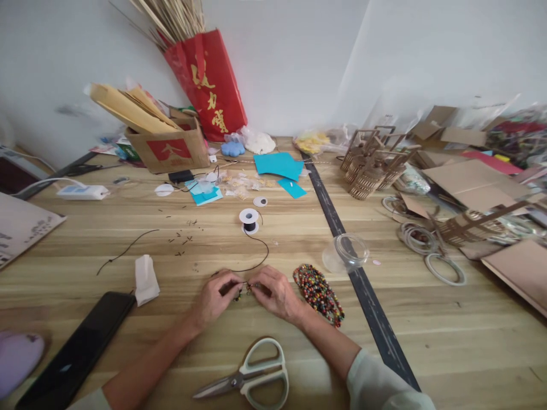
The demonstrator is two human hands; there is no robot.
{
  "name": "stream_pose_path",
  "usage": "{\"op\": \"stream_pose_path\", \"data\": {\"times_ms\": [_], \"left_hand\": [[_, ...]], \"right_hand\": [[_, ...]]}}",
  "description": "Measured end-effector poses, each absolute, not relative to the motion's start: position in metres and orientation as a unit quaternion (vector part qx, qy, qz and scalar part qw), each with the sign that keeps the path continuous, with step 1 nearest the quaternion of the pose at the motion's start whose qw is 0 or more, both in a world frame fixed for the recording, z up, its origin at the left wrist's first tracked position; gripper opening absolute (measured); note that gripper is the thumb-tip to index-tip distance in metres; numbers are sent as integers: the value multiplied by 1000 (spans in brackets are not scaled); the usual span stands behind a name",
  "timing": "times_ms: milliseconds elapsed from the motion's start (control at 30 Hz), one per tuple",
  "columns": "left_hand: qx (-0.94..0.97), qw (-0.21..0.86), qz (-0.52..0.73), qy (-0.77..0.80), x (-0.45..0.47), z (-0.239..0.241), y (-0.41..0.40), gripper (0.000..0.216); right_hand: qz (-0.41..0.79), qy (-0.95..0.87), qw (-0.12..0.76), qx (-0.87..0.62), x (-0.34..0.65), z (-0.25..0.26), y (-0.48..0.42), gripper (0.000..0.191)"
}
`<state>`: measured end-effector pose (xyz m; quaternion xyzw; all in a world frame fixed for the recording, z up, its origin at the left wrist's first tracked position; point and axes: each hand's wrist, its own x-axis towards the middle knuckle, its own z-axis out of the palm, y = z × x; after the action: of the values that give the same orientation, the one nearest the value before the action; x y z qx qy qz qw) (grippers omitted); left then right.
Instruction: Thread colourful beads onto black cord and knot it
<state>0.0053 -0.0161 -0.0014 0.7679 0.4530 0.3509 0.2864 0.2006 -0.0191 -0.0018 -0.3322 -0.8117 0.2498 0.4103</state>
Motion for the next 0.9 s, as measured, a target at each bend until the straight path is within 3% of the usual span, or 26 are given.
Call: {"op": "stream_pose_path", "data": {"times_ms": [900], "left_hand": [[822, 243, 359, 368, 8, 1, -17, 11]], "right_hand": [[336, -774, 412, -345, 202, 0, -18, 12]]}}
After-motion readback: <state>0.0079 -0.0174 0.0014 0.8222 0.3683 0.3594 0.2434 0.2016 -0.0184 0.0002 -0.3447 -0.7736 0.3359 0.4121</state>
